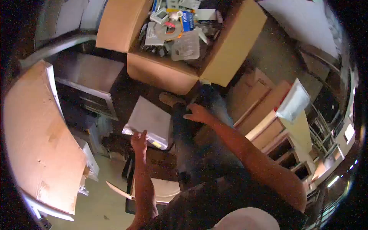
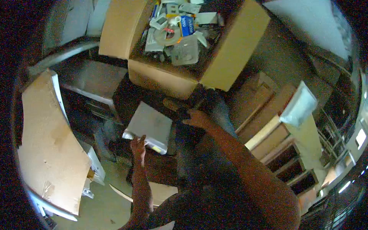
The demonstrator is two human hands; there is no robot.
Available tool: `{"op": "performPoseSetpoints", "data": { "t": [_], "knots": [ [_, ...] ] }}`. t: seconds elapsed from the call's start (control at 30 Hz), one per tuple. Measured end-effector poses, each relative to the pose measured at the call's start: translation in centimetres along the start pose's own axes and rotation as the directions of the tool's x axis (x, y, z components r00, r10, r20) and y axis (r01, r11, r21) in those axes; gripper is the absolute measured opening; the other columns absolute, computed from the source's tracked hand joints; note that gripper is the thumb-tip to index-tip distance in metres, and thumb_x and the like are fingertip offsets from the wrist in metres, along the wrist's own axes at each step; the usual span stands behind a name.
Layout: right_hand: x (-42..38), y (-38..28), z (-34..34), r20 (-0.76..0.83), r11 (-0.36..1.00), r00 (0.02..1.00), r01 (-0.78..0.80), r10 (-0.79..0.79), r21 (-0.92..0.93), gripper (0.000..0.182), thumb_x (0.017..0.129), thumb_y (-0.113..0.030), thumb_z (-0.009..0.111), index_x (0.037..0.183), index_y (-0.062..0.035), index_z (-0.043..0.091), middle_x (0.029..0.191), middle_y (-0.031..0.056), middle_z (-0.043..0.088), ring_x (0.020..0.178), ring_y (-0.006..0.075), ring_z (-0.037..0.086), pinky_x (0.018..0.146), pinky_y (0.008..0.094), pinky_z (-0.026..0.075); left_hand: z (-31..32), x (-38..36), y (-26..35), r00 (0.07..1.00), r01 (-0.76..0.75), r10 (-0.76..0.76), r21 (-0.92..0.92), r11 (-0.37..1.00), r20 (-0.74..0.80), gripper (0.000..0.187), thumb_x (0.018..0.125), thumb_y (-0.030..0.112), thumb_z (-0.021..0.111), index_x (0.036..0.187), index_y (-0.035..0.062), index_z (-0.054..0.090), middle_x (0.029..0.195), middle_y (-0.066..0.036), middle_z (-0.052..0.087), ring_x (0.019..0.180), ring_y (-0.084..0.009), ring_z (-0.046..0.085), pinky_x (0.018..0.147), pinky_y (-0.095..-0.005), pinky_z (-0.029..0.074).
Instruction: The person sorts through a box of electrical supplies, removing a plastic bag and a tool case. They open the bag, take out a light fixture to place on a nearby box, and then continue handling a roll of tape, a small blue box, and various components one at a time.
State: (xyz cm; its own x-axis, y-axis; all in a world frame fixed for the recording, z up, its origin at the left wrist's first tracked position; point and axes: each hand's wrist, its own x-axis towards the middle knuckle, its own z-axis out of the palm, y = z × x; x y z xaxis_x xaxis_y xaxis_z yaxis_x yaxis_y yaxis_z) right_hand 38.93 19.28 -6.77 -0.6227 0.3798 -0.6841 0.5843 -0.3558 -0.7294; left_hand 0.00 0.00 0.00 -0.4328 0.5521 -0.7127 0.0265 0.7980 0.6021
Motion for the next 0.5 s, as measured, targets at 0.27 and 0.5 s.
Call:
{"op": "performPoseSetpoints", "data": {
  "t": [0.27, 0.5],
  "knots": [
    [-3.8, -17.7, -9.5, -0.210, 0.901, 0.978, 0.094, -0.003, 0.424, 0.081, 0.079, -0.053, 0.078, 0.135, -0.0001, 0.054, 0.124, 0.0160, 0.065, 0.112, 0.0276, 0.062, 0.097, 0.0379, 0.047, 1.5, -8.2, 35.2, 0.966, -0.229, 0.217, 0.074, 0.971, 0.141, 0.018, 0.088, 0.021, 0.071, 0.092, 0.0050, 0.064, 0.073, 0.004, 0.056, 0.065, -0.0074, 0.047, 0.061, -0.0266, 0.041],
    [-18.7, -21.9, -16.8, -0.545, 0.783, 0.834, 0.278, 0.091, 0.556, 0.063, 0.074, -0.044, 0.083, 0.117, 0.0002, 0.067, 0.106, 0.0114, 0.070, 0.098, 0.0207, 0.064, 0.085, 0.0320, 0.050, 8.6, -0.7, 45.0, 0.798, -0.398, 0.332, 0.026, 0.917, 0.503, 0.016, 0.088, 0.018, 0.067, 0.096, 0.0046, 0.065, 0.083, 0.001, 0.058, 0.071, -0.0082, 0.050, 0.064, -0.0266, 0.041]
  ]
}}
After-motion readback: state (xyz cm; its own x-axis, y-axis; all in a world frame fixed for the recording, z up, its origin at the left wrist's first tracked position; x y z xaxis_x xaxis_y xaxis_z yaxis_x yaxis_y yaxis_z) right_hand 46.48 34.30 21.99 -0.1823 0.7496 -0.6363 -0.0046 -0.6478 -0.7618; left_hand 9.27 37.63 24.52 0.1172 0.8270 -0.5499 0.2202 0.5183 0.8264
